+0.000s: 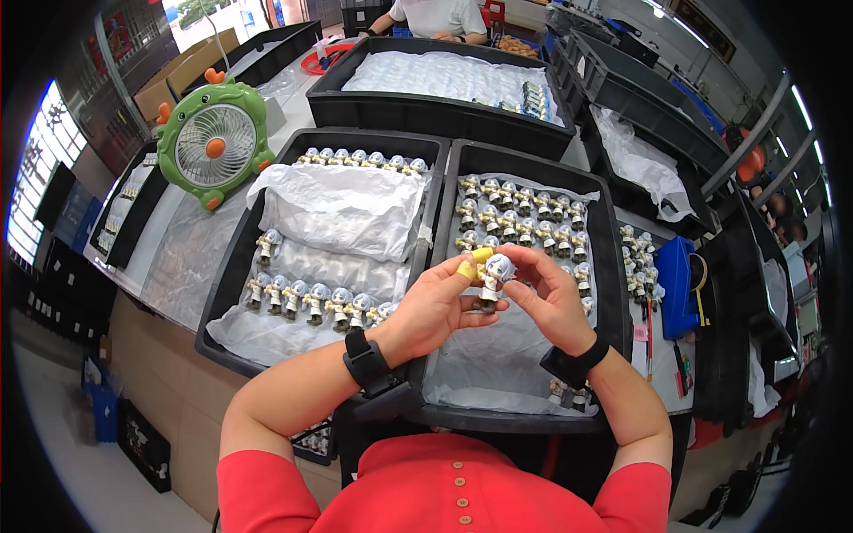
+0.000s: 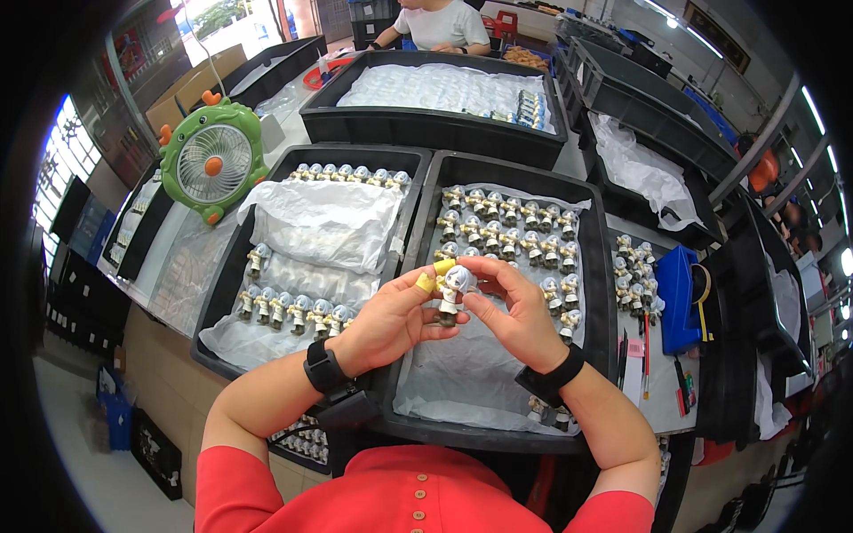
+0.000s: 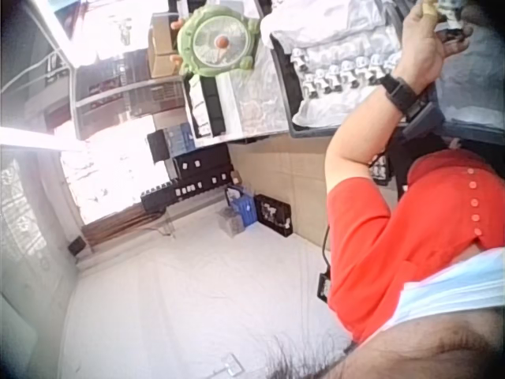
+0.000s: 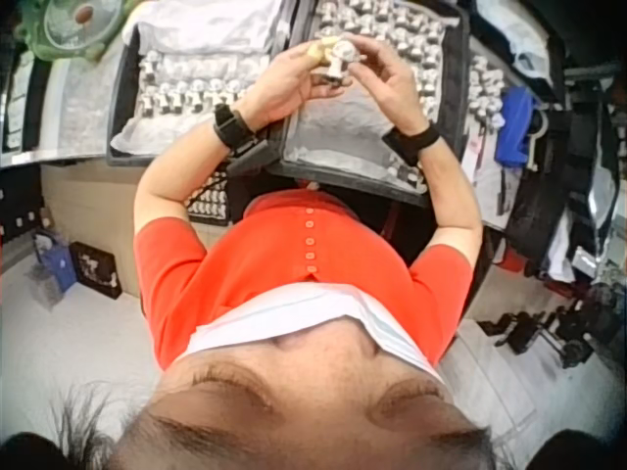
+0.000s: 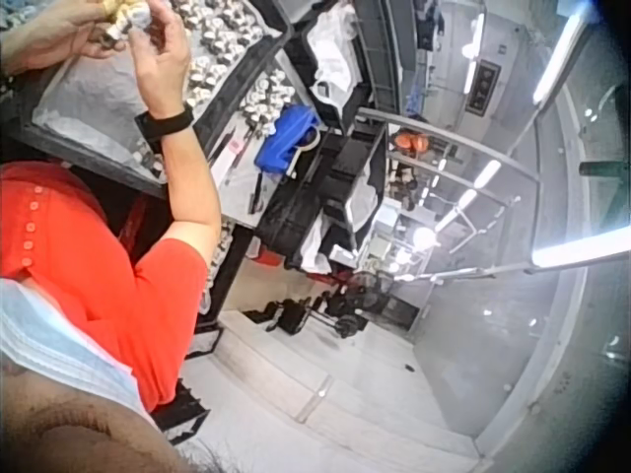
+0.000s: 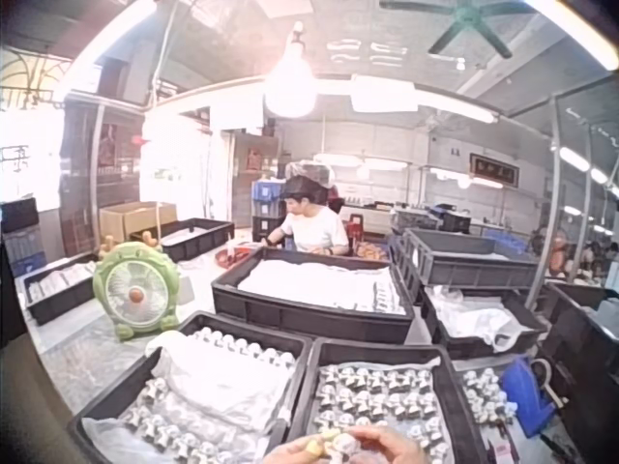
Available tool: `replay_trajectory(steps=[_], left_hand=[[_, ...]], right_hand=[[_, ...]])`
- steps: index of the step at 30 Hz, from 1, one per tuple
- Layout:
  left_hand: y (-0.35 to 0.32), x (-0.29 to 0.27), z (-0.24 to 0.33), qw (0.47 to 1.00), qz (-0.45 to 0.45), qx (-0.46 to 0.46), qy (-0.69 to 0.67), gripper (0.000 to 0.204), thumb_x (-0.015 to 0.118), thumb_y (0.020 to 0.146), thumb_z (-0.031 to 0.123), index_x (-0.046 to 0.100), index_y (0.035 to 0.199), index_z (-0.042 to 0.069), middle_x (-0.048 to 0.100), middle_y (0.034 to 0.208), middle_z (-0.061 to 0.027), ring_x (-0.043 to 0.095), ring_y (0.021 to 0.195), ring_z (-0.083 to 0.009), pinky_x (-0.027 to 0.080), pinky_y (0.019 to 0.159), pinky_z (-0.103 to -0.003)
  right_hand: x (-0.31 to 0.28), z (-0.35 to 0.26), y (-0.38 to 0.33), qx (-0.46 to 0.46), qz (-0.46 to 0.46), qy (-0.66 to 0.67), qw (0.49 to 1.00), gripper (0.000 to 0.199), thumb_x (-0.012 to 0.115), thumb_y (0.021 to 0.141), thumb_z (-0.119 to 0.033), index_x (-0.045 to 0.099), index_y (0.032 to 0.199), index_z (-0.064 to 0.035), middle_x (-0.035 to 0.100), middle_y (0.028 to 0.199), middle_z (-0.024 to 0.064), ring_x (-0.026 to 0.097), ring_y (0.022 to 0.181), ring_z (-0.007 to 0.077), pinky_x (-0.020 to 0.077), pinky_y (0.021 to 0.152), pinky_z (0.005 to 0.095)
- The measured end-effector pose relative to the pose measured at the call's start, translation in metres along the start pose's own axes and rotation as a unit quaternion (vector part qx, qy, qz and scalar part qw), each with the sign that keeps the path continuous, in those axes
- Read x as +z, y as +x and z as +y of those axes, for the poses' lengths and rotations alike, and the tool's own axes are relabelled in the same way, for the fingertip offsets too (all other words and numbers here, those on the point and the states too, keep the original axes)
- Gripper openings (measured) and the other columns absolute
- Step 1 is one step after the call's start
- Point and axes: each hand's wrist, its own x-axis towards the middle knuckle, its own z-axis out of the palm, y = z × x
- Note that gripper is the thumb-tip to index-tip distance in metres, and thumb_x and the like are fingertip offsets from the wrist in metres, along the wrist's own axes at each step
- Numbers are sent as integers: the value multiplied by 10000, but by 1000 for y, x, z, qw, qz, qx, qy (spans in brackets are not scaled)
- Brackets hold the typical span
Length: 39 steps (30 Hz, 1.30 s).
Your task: The person repeatedly picks up small cylindrical components from a tray, manipulates them with both hands, and places them back into the tray. The task involves handling multiple identical items one at a time in a repetitive assembly or inspection loop.
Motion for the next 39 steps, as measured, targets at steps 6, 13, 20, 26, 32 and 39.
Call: replay_trajectory(steps=[6, 13, 20, 26, 32, 39], left_hand=[[0, -10, -4, 1000, 5, -23, 20, 282, 426, 964, 249, 471, 1191, 88, 598, 960, -44, 604, 779, -150, 476, 614, -246], [-1, 0, -6, 997, -25, -65, 24, 351, 342, 983, 362, 486, 1148, 87, 561, 956, -27, 566, 771, -135, 476, 641, -254], [-4, 7, 0, 997, -43, -64, 14, 563, 214, 970, 505, 452, 1223, 62, 551, 1021, -64, 562, 822, -176, 487, 680, -284], [-3, 4, 1, 991, -86, -66, -75, 564, 178, 979, 472, 404, 1281, 53, 554, 1091, -119, 588, 910, -228, 499, 776, -340], [-2, 3, -2, 992, -87, -37, -84, 537, 191, 985, 446, 382, 1302, 57, 546, 1110, -121, 563, 983, -248, 453, 880, -382], [-10, 13, -1, 992, -95, 19, -86, 380, 273, 994, 317, 366, 1261, 62, 442, 1213, -90, 478, 1140, -254, 412, 928, -372]], right_hand=[[15, -10, -2, -65, 7, -1, 998, 453, 715, 765, -86, 545, 1184, -51, 570, 1140, 61, 560, 972, 136, 437, 866, 263], [7, -6, -3, -116, 34, -140, 983, 377, 716, 747, -60, 589, 1102, -43, 619, 941, 46, 585, 830, 125, 463, 741, 259], [10, -13, -5, -92, 68, -74, 991, 329, 641, 816, -49, 560, 1134, -24, 624, 969, 75, 602, 868, 130, 473, 782, 255], [6, -12, -6, -92, 129, -26, 987, 265, 508, 906, -25, 521, 1170, -15, 615, 996, 86, 595, 901, 126, 464, 808, 247], [11, -19, -9, -80, 102, -81, 988, 249, 493, 901, -8, 531, 1147, -11, 625, 933, 78, 602, 883, 135, 485, 764, 248], [28, -44, -15, -161, -11, -259, 952, 592, 763, 703, -112, 448, 1198, -37, 476, 1154, 147, 561, 962, 219, 532, 744, 299]])
